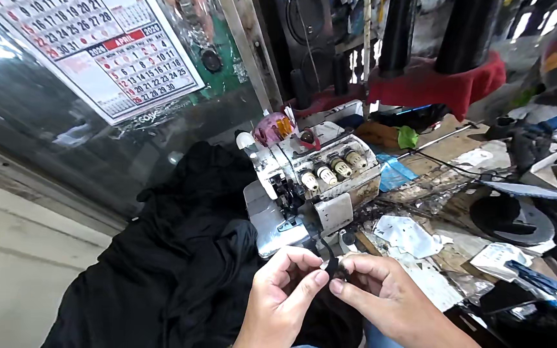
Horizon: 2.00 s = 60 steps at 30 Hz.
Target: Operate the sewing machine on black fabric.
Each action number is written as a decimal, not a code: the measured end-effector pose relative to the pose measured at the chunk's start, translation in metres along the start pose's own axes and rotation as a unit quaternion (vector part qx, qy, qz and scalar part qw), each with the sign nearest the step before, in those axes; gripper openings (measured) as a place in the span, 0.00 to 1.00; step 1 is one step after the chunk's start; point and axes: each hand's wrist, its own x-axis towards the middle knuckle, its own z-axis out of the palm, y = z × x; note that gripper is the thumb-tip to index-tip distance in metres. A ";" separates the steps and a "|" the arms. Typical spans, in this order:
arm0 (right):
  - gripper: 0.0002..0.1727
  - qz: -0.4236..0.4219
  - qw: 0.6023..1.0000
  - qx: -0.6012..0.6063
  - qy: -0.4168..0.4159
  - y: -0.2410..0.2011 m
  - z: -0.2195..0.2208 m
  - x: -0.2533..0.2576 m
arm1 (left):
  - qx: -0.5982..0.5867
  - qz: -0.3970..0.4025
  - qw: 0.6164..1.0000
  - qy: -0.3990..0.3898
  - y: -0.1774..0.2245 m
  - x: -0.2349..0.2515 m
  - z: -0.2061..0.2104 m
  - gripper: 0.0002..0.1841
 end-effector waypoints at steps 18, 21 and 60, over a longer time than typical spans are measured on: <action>0.05 -0.073 0.993 0.002 0.090 0.001 0.007 -0.008 | 0.211 0.029 0.973 -0.086 0.004 -0.010 -0.014 0.15; 0.04 -0.093 0.992 -0.001 0.090 -0.003 0.009 -0.008 | 0.244 0.045 0.967 -0.052 0.009 -0.011 -0.007 0.17; 0.05 0.002 0.958 -0.130 0.257 0.040 0.038 0.071 | 0.496 -0.144 0.853 -0.074 -0.009 0.069 -0.059 0.18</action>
